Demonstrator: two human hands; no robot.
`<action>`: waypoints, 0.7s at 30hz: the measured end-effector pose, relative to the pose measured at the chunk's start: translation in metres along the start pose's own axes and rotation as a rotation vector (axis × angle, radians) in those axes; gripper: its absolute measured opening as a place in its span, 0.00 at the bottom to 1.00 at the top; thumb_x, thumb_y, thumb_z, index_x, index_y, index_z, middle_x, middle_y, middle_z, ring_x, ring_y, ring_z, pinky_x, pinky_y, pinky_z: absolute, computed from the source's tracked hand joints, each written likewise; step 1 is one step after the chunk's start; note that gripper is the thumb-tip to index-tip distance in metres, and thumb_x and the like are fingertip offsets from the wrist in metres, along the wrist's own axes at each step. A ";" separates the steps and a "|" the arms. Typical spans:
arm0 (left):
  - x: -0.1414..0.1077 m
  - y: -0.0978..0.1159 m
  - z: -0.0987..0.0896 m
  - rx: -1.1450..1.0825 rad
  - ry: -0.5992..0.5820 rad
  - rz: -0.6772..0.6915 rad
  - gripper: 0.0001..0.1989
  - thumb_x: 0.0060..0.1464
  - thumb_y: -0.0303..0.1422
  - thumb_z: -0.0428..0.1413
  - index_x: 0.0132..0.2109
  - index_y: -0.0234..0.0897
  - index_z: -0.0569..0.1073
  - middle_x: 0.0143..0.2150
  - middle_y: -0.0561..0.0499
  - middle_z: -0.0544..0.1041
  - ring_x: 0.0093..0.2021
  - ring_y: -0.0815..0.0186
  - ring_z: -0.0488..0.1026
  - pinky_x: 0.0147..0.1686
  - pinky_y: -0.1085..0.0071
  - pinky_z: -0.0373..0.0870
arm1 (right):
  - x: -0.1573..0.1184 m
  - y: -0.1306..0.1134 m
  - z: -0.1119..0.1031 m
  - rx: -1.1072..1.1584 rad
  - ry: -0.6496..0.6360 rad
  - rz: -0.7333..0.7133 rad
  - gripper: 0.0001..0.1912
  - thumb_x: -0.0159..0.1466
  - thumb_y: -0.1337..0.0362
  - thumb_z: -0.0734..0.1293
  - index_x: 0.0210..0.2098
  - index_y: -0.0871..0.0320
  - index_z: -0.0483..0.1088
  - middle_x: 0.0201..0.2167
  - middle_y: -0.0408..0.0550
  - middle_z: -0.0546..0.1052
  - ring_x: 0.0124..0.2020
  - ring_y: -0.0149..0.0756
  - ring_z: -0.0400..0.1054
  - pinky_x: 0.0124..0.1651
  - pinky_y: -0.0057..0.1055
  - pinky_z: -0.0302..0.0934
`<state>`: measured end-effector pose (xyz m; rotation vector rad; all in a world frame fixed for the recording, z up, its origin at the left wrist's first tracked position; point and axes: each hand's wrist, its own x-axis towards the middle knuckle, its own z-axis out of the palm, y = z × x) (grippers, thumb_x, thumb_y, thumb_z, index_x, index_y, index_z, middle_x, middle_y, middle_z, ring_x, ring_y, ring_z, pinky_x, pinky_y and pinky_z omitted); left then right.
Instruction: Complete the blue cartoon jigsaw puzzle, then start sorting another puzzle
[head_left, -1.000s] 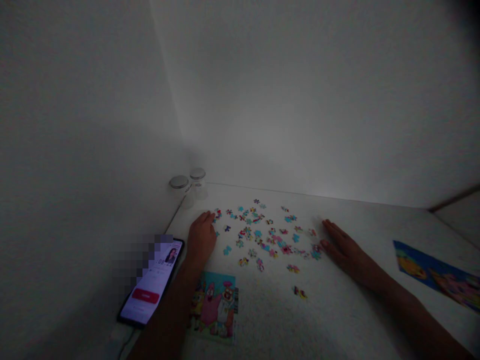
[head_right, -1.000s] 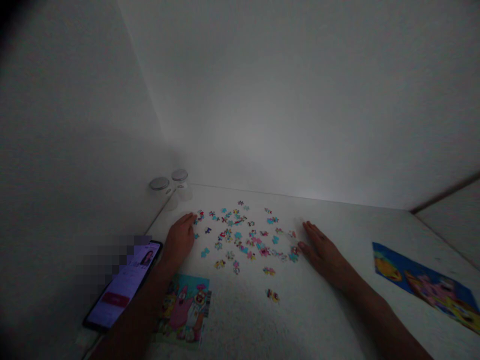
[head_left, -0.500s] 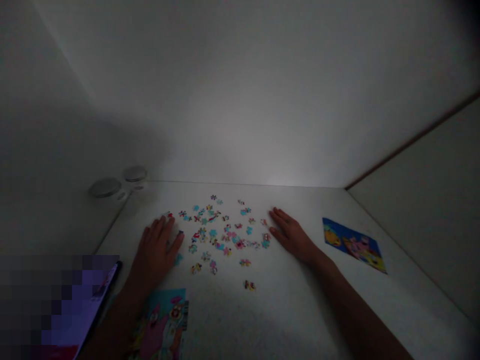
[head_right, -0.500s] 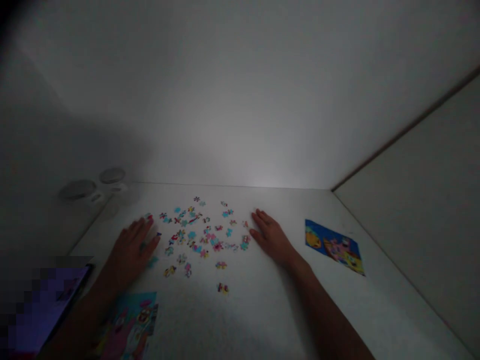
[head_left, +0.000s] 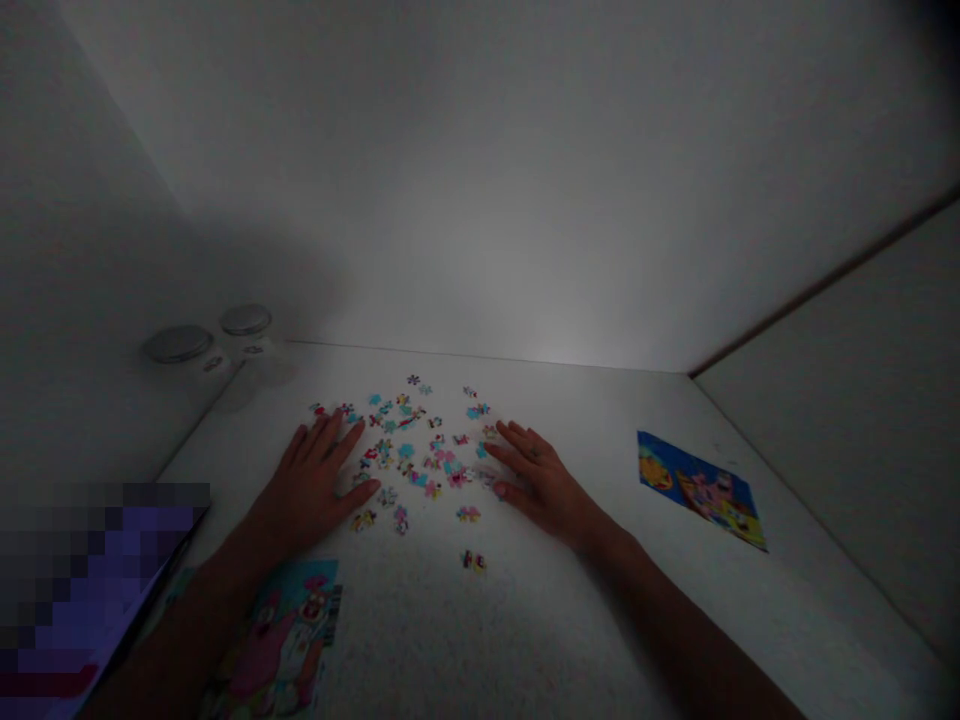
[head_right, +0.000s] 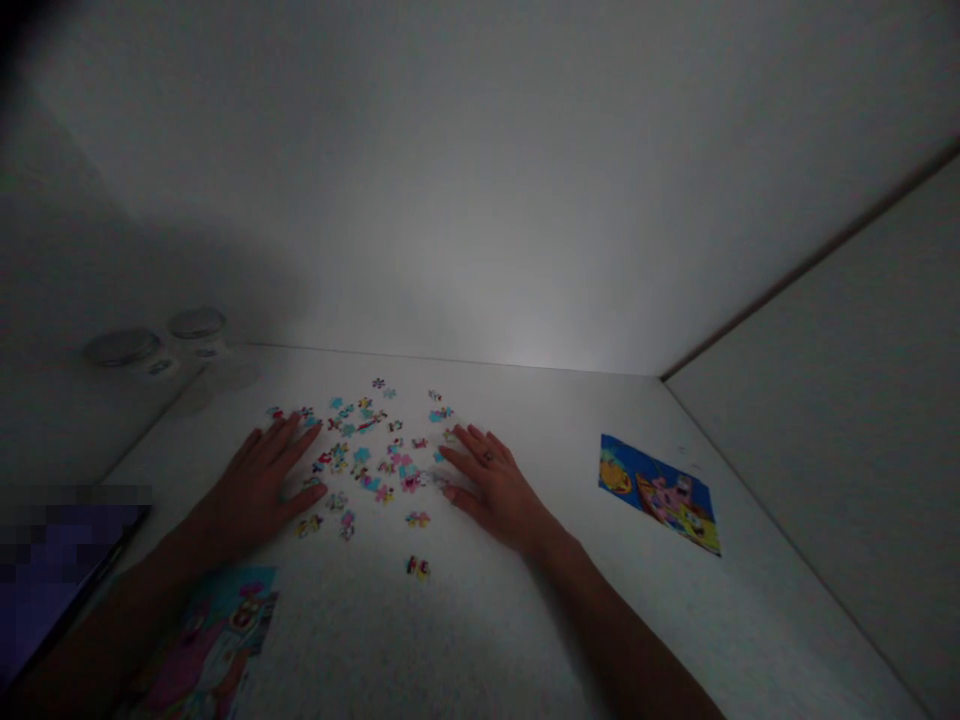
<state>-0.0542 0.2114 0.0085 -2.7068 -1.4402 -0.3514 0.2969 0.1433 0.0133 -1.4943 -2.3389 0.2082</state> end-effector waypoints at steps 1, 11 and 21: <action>0.001 0.003 -0.002 -0.004 -0.008 0.015 0.39 0.58 0.57 0.41 0.67 0.36 0.54 0.70 0.39 0.48 0.68 0.49 0.46 0.63 0.49 0.48 | 0.000 -0.006 0.001 -0.011 -0.002 -0.028 0.26 0.67 0.52 0.59 0.63 0.52 0.59 0.67 0.51 0.54 0.68 0.44 0.44 0.66 0.50 0.45; 0.002 0.036 -0.018 -0.049 -0.221 0.242 0.36 0.59 0.57 0.40 0.68 0.45 0.50 0.70 0.45 0.48 0.69 0.55 0.46 0.65 0.54 0.42 | 0.007 -0.034 0.005 -0.060 -0.028 -0.117 0.21 0.68 0.57 0.60 0.59 0.51 0.65 0.65 0.52 0.59 0.66 0.46 0.49 0.64 0.51 0.49; 0.001 0.037 -0.017 -0.045 -0.193 0.236 0.39 0.59 0.59 0.38 0.68 0.38 0.51 0.70 0.42 0.49 0.69 0.57 0.44 0.65 0.55 0.35 | 0.018 -0.038 0.010 0.078 0.087 -0.149 0.13 0.68 0.60 0.61 0.45 0.54 0.75 0.45 0.49 0.78 0.49 0.39 0.70 0.53 0.41 0.63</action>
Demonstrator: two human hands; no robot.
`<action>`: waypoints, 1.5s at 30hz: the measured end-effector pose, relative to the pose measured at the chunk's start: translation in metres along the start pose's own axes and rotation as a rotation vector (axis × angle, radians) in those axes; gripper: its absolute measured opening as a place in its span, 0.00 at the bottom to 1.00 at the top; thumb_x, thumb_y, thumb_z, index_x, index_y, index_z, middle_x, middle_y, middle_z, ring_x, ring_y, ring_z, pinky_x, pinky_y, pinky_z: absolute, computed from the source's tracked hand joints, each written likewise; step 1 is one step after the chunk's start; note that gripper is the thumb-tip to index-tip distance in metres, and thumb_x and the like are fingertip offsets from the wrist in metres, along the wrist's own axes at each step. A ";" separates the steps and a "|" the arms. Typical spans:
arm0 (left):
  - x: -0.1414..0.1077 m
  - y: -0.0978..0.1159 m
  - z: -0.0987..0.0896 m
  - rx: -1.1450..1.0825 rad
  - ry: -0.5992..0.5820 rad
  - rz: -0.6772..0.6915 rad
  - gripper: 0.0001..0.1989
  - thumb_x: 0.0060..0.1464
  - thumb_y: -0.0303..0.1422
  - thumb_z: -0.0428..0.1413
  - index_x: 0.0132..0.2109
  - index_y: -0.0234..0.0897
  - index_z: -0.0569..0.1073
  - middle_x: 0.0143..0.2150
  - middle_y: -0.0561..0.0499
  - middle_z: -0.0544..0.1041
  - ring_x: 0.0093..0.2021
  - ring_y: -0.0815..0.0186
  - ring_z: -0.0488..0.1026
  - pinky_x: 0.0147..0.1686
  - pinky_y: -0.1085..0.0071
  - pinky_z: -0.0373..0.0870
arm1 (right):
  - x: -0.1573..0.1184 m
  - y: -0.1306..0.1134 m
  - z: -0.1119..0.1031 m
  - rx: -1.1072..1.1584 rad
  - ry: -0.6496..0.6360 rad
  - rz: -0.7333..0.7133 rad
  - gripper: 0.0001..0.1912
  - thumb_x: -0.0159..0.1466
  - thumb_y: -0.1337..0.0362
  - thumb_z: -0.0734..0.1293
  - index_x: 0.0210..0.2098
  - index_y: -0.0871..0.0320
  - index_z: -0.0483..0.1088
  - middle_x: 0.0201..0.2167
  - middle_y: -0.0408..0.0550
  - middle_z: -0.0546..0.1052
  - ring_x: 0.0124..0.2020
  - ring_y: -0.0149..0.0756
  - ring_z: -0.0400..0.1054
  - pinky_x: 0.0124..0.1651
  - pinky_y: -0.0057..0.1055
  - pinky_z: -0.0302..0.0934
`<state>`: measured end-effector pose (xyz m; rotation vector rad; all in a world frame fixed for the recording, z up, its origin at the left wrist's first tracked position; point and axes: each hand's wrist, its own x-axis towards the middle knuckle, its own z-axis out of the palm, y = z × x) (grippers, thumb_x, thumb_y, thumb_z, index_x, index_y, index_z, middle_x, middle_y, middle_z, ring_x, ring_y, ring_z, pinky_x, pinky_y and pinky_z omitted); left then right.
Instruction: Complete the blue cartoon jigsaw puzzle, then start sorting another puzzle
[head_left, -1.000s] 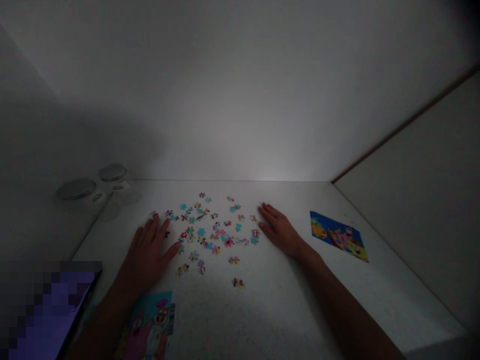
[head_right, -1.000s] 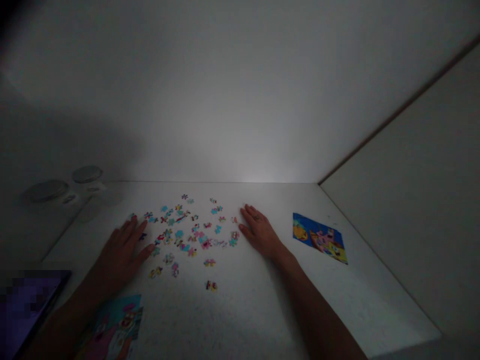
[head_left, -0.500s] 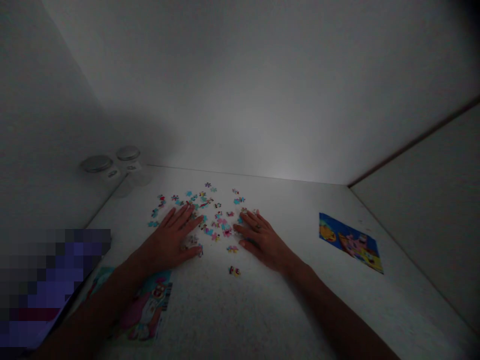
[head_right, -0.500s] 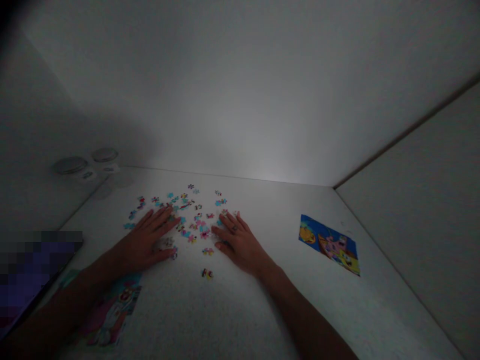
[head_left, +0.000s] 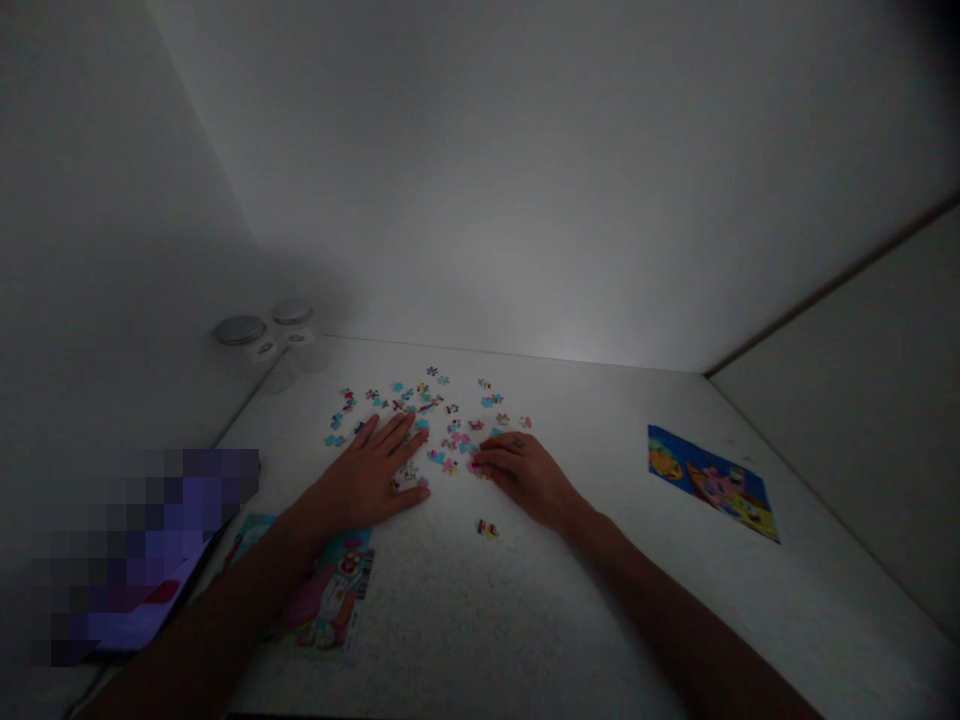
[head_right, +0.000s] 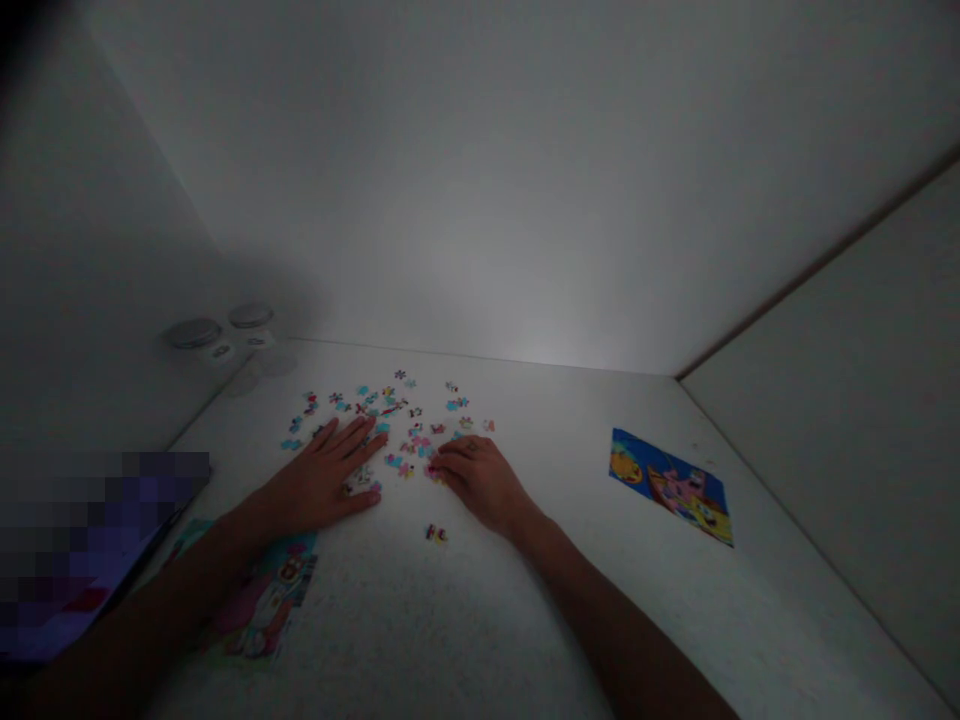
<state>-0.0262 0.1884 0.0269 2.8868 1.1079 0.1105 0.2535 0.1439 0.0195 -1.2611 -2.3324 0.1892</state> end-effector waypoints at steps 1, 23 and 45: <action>0.000 0.000 0.000 -0.007 0.007 0.004 0.39 0.59 0.59 0.38 0.68 0.37 0.52 0.70 0.42 0.49 0.69 0.57 0.44 0.65 0.55 0.34 | 0.001 0.000 0.000 -0.011 -0.001 -0.016 0.12 0.68 0.60 0.61 0.45 0.53 0.75 0.44 0.48 0.79 0.47 0.39 0.71 0.52 0.40 0.64; 0.004 -0.001 0.003 -0.083 0.065 0.014 0.28 0.66 0.47 0.34 0.67 0.40 0.54 0.70 0.46 0.50 0.70 0.61 0.43 0.66 0.57 0.39 | -0.023 -0.029 -0.026 0.024 -0.162 -0.001 0.20 0.66 0.53 0.61 0.55 0.52 0.68 0.55 0.53 0.71 0.56 0.42 0.64 0.58 0.43 0.59; 0.004 -0.016 -0.003 -0.083 0.136 -0.279 0.28 0.66 0.42 0.30 0.67 0.36 0.54 0.69 0.44 0.54 0.69 0.57 0.46 0.65 0.52 0.38 | 0.011 -0.014 0.030 -0.310 -0.070 0.297 0.40 0.65 0.41 0.52 0.69 0.55 0.41 0.70 0.56 0.40 0.70 0.51 0.27 0.66 0.58 0.31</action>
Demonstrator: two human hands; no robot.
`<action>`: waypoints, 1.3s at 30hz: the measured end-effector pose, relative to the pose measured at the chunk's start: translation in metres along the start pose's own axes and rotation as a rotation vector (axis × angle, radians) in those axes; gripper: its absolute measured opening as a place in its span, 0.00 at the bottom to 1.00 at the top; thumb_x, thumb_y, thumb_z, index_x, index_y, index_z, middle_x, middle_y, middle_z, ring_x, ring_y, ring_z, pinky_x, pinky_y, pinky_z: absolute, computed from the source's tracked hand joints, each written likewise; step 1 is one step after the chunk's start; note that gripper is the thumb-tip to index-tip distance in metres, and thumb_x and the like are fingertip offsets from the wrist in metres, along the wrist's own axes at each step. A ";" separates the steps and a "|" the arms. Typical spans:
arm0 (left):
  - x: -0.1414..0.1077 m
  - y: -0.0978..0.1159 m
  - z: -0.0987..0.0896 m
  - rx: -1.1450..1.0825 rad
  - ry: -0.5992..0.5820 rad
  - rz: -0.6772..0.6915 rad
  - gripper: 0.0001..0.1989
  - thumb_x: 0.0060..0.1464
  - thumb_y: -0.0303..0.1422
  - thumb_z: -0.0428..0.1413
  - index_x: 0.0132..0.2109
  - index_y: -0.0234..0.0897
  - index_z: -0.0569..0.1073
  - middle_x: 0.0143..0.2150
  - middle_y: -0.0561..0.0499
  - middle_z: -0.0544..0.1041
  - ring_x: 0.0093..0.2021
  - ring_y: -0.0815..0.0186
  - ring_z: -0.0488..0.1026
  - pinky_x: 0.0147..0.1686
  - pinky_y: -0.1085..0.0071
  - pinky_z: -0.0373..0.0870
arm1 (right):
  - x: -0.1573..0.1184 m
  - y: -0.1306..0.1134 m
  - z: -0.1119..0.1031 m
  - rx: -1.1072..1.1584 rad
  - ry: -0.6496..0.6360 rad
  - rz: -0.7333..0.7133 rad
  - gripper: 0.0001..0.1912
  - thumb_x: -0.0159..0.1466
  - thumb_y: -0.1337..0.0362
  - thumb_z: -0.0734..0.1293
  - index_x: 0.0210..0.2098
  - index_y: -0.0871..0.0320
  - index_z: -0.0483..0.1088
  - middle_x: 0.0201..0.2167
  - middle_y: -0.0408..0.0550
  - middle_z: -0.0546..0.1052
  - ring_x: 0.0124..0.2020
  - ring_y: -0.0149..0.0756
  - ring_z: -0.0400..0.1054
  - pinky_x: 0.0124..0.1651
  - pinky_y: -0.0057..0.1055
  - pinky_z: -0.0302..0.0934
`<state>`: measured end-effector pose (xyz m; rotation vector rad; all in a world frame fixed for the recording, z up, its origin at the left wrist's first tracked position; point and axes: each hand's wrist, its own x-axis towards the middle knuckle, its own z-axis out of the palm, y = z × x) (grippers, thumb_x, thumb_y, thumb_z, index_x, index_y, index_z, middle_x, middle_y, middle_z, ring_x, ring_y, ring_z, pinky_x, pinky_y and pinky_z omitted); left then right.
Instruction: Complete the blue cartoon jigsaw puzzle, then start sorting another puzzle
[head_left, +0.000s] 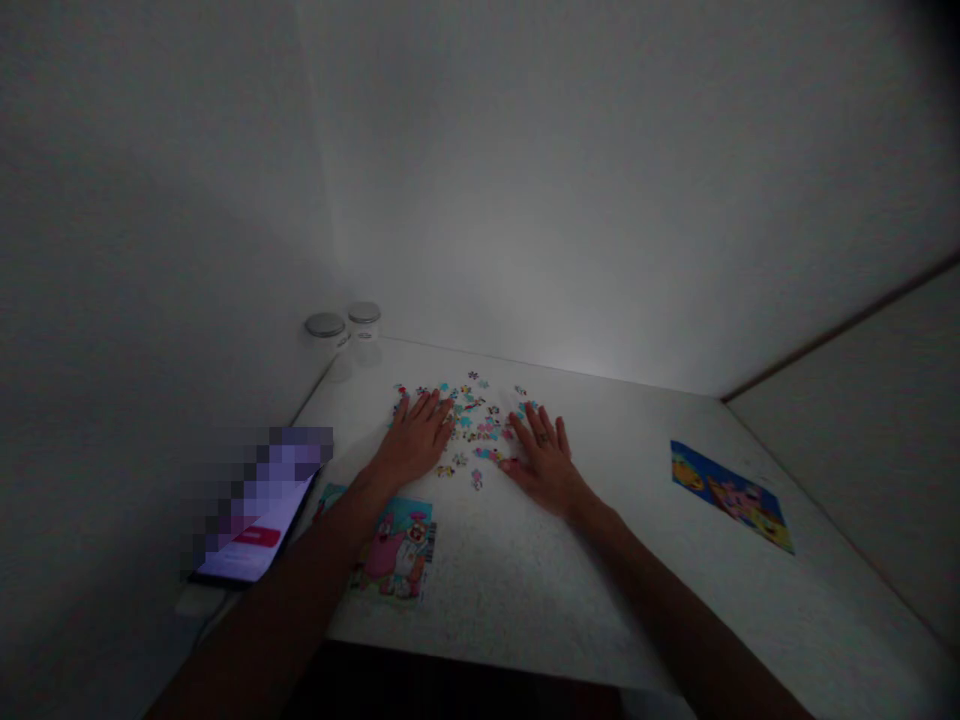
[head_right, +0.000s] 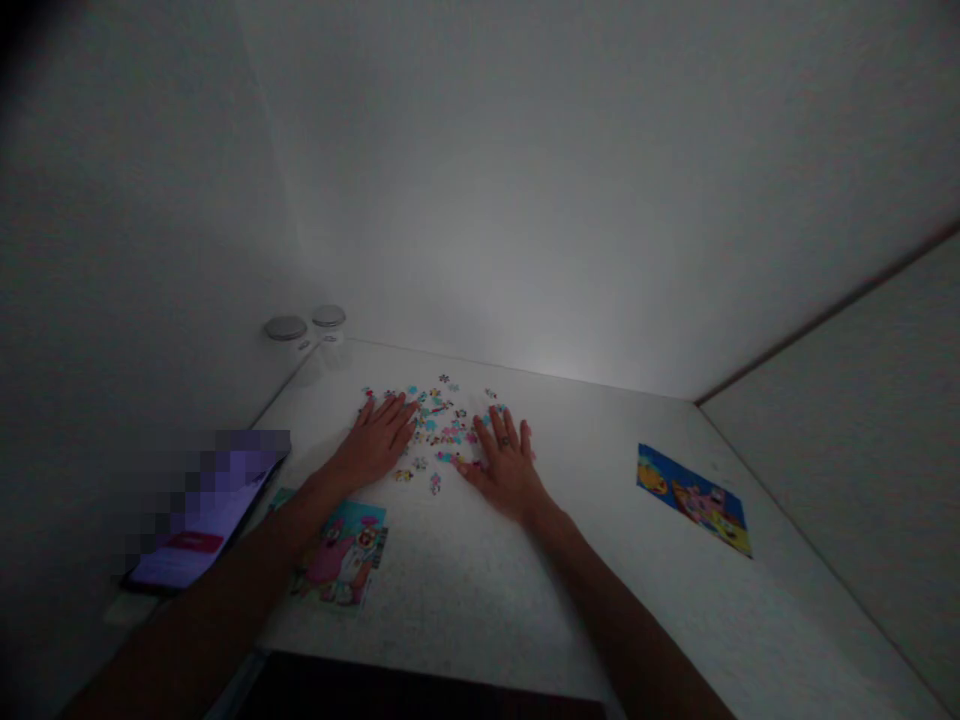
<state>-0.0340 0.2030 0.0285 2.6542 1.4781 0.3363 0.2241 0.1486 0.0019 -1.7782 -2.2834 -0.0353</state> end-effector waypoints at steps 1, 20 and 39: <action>0.000 -0.002 -0.001 0.001 0.008 -0.015 0.27 0.67 0.41 0.29 0.67 0.37 0.54 0.69 0.45 0.53 0.69 0.58 0.46 0.65 0.53 0.38 | -0.003 0.005 0.002 -0.014 0.031 0.074 0.39 0.66 0.42 0.51 0.69 0.55 0.40 0.70 0.55 0.39 0.70 0.52 0.26 0.66 0.59 0.31; -0.005 -0.005 0.015 0.041 0.045 0.102 0.33 0.62 0.49 0.37 0.66 0.35 0.55 0.67 0.40 0.56 0.69 0.54 0.46 0.65 0.47 0.36 | -0.006 0.013 -0.009 -0.005 -0.214 0.028 0.48 0.63 0.37 0.52 0.69 0.62 0.34 0.69 0.61 0.40 0.69 0.50 0.29 0.67 0.53 0.35; -0.004 -0.017 0.012 0.063 0.008 -0.048 0.30 0.64 0.42 0.33 0.67 0.28 0.51 0.68 0.36 0.52 0.69 0.53 0.45 0.64 0.46 0.40 | -0.005 0.010 0.004 0.004 -0.023 0.099 0.40 0.66 0.40 0.50 0.68 0.58 0.45 0.68 0.59 0.47 0.69 0.51 0.36 0.67 0.55 0.35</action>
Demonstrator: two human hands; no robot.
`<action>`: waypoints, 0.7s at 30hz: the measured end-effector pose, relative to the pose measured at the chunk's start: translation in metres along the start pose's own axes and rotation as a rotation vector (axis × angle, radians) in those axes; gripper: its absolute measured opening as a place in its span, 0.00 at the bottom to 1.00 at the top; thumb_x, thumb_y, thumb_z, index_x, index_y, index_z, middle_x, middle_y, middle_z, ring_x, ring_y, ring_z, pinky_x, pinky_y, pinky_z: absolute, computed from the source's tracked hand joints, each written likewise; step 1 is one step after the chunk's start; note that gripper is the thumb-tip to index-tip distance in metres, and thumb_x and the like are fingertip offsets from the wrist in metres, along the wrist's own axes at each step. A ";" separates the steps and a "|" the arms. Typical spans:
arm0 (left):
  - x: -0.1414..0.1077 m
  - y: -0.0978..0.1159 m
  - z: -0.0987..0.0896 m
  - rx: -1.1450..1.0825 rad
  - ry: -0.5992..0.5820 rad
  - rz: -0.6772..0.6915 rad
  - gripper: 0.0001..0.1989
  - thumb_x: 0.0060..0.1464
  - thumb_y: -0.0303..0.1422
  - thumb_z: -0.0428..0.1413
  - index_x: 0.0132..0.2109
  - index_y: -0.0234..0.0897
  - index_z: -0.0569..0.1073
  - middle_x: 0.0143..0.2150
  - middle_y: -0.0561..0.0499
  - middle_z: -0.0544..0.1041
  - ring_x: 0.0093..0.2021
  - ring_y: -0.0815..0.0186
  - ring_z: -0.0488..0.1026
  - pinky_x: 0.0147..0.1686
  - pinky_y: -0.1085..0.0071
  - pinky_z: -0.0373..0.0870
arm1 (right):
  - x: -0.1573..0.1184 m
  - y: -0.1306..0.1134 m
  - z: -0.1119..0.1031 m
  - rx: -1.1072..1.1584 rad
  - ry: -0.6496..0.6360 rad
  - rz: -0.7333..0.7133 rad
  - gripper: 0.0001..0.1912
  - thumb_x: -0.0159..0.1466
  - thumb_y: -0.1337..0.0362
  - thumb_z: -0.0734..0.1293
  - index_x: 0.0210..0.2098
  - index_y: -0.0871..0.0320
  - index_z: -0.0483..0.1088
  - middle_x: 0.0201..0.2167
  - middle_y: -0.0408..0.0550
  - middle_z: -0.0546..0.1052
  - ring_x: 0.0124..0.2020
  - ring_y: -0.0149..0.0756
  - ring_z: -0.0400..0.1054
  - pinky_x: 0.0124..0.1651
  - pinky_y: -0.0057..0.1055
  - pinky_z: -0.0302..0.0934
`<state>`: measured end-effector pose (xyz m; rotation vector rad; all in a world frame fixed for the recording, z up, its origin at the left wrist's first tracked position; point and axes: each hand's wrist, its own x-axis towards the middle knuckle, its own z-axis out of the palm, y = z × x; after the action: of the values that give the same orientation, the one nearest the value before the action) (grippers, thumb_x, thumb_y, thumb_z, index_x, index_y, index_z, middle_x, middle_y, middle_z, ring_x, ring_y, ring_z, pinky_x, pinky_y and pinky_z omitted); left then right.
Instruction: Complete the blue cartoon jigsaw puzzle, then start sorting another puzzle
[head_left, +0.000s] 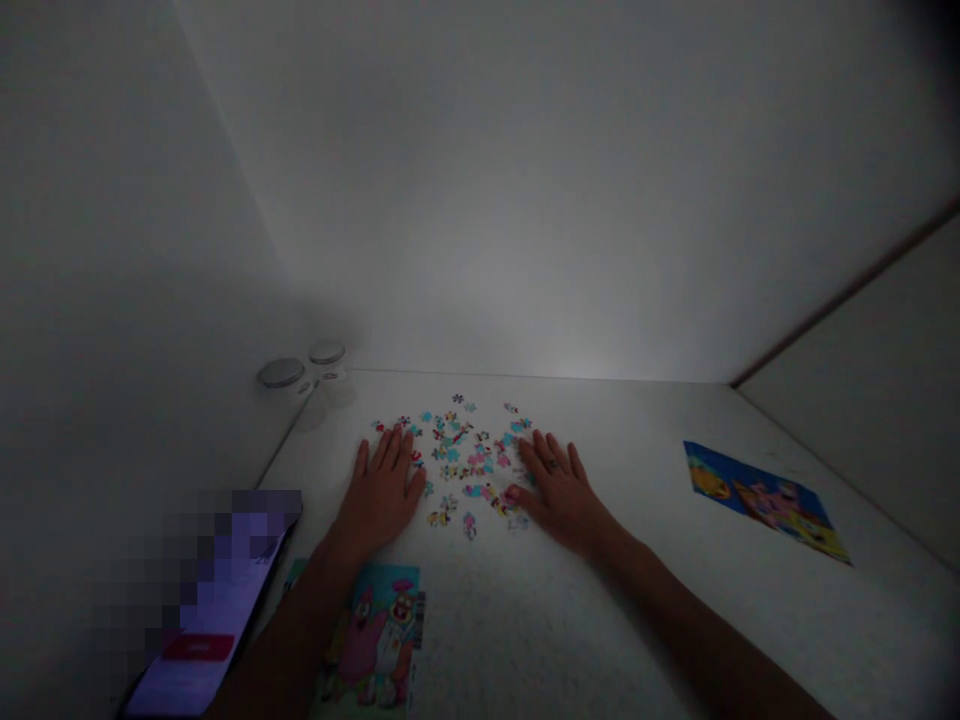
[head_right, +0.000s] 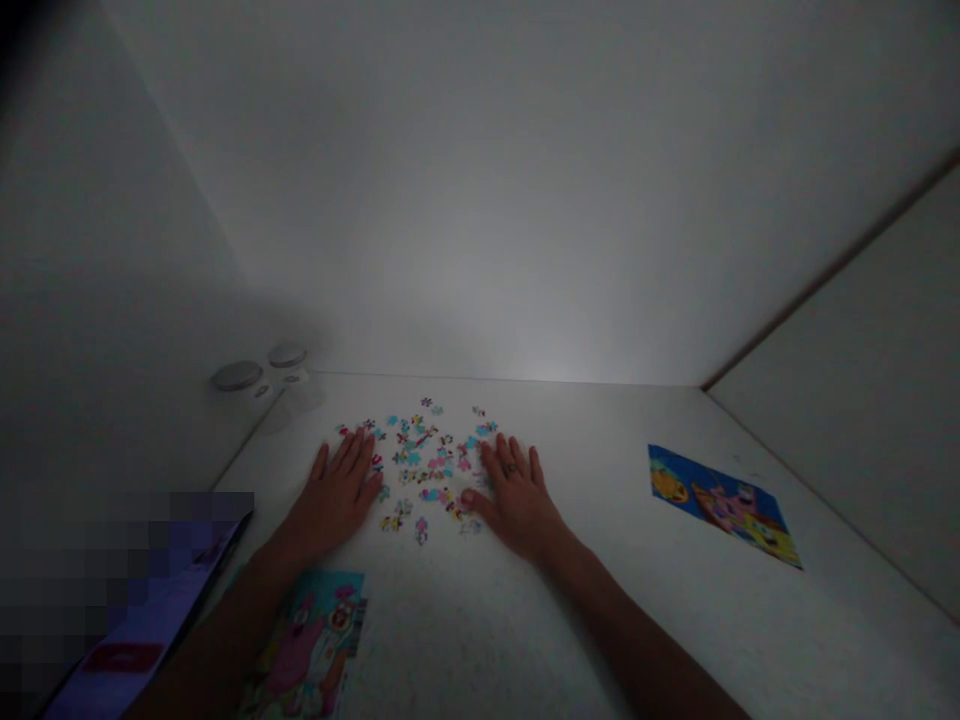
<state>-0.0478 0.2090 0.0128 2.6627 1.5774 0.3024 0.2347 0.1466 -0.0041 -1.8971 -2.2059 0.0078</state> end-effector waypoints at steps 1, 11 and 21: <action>0.000 0.000 0.000 -0.011 -0.003 -0.004 0.29 0.64 0.40 0.33 0.67 0.29 0.51 0.68 0.38 0.52 0.69 0.55 0.46 0.64 0.48 0.41 | 0.001 0.001 0.001 0.001 -0.013 0.020 0.42 0.65 0.39 0.51 0.68 0.60 0.45 0.68 0.60 0.48 0.69 0.52 0.36 0.67 0.54 0.36; 0.009 -0.017 -0.005 -0.081 0.050 -0.155 0.25 0.62 0.25 0.36 0.65 0.34 0.58 0.67 0.40 0.57 0.67 0.60 0.52 0.64 0.54 0.50 | 0.001 0.009 0.000 0.086 -0.018 -0.129 0.41 0.65 0.41 0.53 0.69 0.55 0.36 0.69 0.57 0.44 0.69 0.49 0.34 0.67 0.53 0.37; 0.007 -0.015 -0.008 -0.079 0.045 -0.149 0.21 0.65 0.32 0.40 0.63 0.43 0.62 0.66 0.46 0.60 0.67 0.61 0.53 0.64 0.53 0.47 | 0.011 0.014 0.007 0.096 0.049 -0.097 0.38 0.67 0.42 0.51 0.68 0.60 0.46 0.68 0.59 0.49 0.69 0.50 0.39 0.66 0.50 0.44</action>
<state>-0.0586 0.2217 0.0200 2.4805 1.7275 0.4126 0.2452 0.1608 -0.0114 -1.7203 -2.2209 0.0487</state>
